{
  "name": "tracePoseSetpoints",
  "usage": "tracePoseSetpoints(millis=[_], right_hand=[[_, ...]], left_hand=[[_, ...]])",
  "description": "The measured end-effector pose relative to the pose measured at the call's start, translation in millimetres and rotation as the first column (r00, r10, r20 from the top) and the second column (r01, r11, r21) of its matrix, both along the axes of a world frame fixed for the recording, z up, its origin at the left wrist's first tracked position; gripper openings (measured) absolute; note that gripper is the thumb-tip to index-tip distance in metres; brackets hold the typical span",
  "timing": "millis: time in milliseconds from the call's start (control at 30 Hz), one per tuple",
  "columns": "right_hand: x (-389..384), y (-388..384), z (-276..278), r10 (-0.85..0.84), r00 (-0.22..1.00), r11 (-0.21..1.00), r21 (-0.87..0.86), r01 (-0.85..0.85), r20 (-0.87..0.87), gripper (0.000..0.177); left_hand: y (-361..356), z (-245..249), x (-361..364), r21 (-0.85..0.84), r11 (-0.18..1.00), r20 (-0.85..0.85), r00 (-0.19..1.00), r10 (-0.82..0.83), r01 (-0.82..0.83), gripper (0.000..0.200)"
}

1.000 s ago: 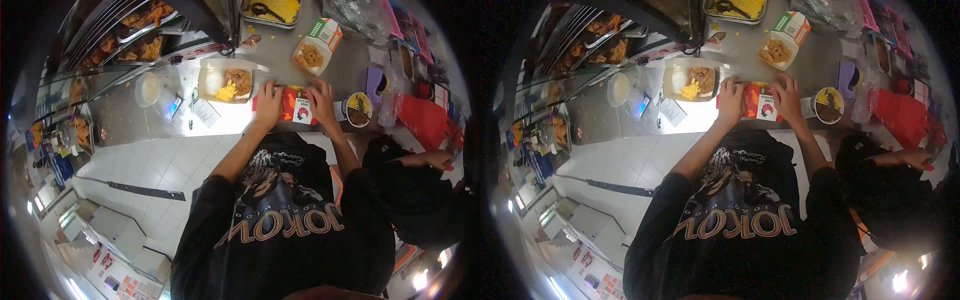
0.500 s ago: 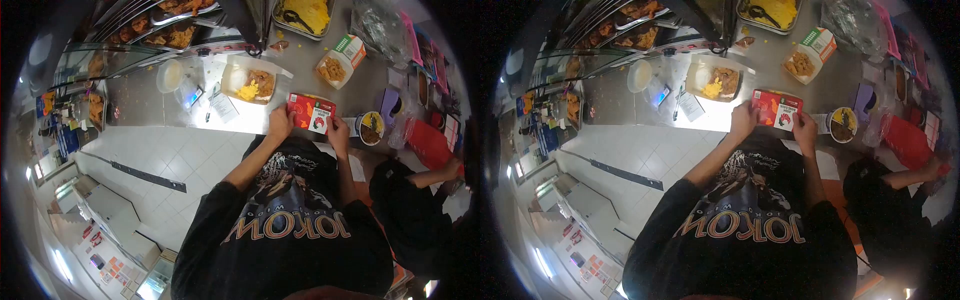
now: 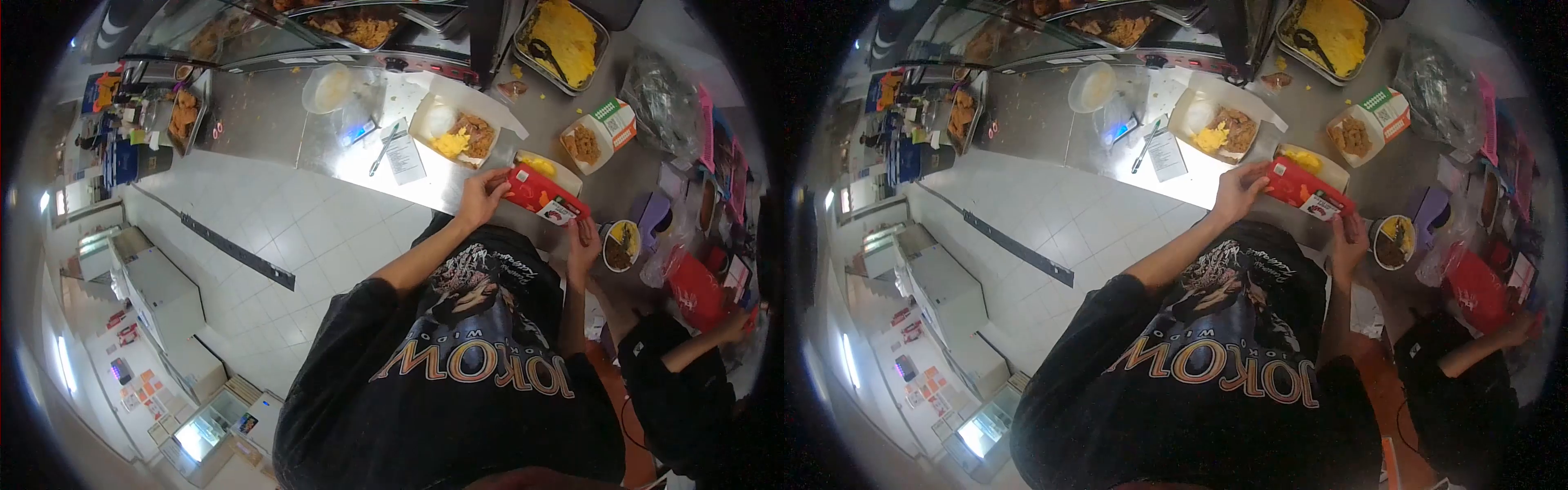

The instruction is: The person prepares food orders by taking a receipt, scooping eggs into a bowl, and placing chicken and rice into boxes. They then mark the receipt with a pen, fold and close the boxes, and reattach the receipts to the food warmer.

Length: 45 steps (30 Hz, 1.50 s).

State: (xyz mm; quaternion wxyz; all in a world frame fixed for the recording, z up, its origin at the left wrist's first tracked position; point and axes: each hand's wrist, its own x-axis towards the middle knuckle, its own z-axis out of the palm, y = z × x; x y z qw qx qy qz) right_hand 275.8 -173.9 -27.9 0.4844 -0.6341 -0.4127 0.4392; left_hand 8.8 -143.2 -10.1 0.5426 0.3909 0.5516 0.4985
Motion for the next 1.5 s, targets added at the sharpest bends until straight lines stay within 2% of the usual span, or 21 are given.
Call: tracePoseSetpoints(millis=[33, 133, 233, 333, 433, 533, 633, 700, 767, 833, 933, 1033, 1233, 1333, 1433, 1467, 1500], right_hand=[[-2.0, 1.0, -2.8, -0.054, 0.997, 0.998, -0.012, 0.054, 0.053, 0.035], [-1.5, 11.3, -17.9, -0.029, 0.998, 0.999, -0.012, 0.030, 0.057, 0.035], [6.1, 17.8, -28.3, 0.007, 0.996, 0.988, -0.151, 0.007, 0.094, 0.036], [5.1, 24.6, -31.7, -0.014, 0.984, 0.998, -0.058, 0.024, 0.179, 0.039], [17.2, 34.1, -48.6, 0.038, 0.954, 0.998, 0.029, -0.049, 0.298, 0.037], [9.8, 39.6, -10.9, 0.077, 0.950, 0.997, -0.040, -0.068, 0.302, 0.033], [43.2, 33.9, -17.5, 0.098, 0.974, 0.995, -0.001, -0.100, 0.203, 0.031], [75.2, 30.8, -34.5, 0.086, 0.977, 0.996, -0.017, -0.085, 0.194, 0.033], [73.8, 37.2, -21.8, 0.101, 0.969, 0.989, -0.131, -0.072, 0.226, 0.033], [69.2, 57.9, 2.3, 0.149, 0.952, 0.948, -0.314, -0.060, 0.268, 0.031], [78.7, 76.7, -22.8, 0.306, 0.943, 0.786, -0.524, -0.327, -0.129, 0.029], [74.3, 85.2, -18.1, 0.358, 0.903, 0.689, -0.586, -0.427, -0.238, 0.036], [76.7, 80.8, -29.3, 0.348, 0.905, 0.714, -0.556, -0.426, -0.245, 0.037], [76.2, 73.7, -8.3, 0.052, 0.954, 0.857, -0.478, -0.194, -0.295, 0.041], [73.0, 49.8, -25.2, -0.101, 0.992, 0.970, -0.229, 0.080, -0.080, 0.055], [65.5, 39.6, -17.6, -0.028, 0.950, 0.989, -0.127, 0.071, 0.312, 0.057], [45.7, 28.4, -1.2, 0.005, 0.753, 0.999, -0.032, 0.022, 0.658, 0.059]], left_hand=[[2.4, 3.1, -0.4, -0.037, 0.999, -0.048, 0.999, -0.012, 0.010, 0.031], [13.0, -6.6, 0.7, -0.067, 0.996, -0.279, 0.958, -0.069, 0.053, 0.032], [19.9, -14.7, 3.3, -0.141, 0.988, -0.397, 0.911, -0.108, 0.056, 0.031], [23.2, -23.5, 3.3, -0.119, 0.990, -0.420, 0.899, -0.123, 0.080, 0.039], [26.1, -34.8, 9.7, 0.139, 0.988, -0.513, 0.858, 0.011, 0.070, 0.045], [32.5, -35.0, 8.0, 0.077, 0.981, -0.474, 0.872, -0.124, 0.181, 0.052], [26.8, -31.8, 10.1, 0.132, 0.973, -0.345, 0.929, -0.133, 0.188, 0.053], [22.9, -17.8, 9.2, 0.180, 0.966, -0.362, 0.926, -0.112, 0.187, 0.055], [19.1, -15.8, 7.5, 0.211, 0.960, -0.373, 0.923, -0.094, 0.183, 0.056], [19.9, -20.4, 8.1, 0.230, 0.956, -0.378, 0.922, -0.088, 0.185, 0.057], [21.5, -22.3, 9.2, 0.179, 0.967, -0.374, 0.922, -0.103, 0.180, 0.057], [23.1, -20.4, 9.5, 0.169, 0.972, -0.300, 0.948, -0.109, 0.166, 0.055], [22.0, -18.8, 9.2, 0.163, 0.973, -0.356, 0.929, -0.098, 0.165, 0.058], [23.4, -19.3, 11.0, 0.176, 0.977, -0.374, 0.926, -0.046, 0.119, 0.058], [24.5, -16.9, 16.4, 0.164, 0.982, -0.455, 0.890, -0.012, 0.097, 0.058], [23.8, -15.7, 17.5, 0.154, 0.984, -0.482, 0.876, -0.004, 0.089, 0.057], [24.7, -13.9, 18.3, 0.147, 0.986, -0.510, 0.860, 0.003, 0.083, 0.056]])
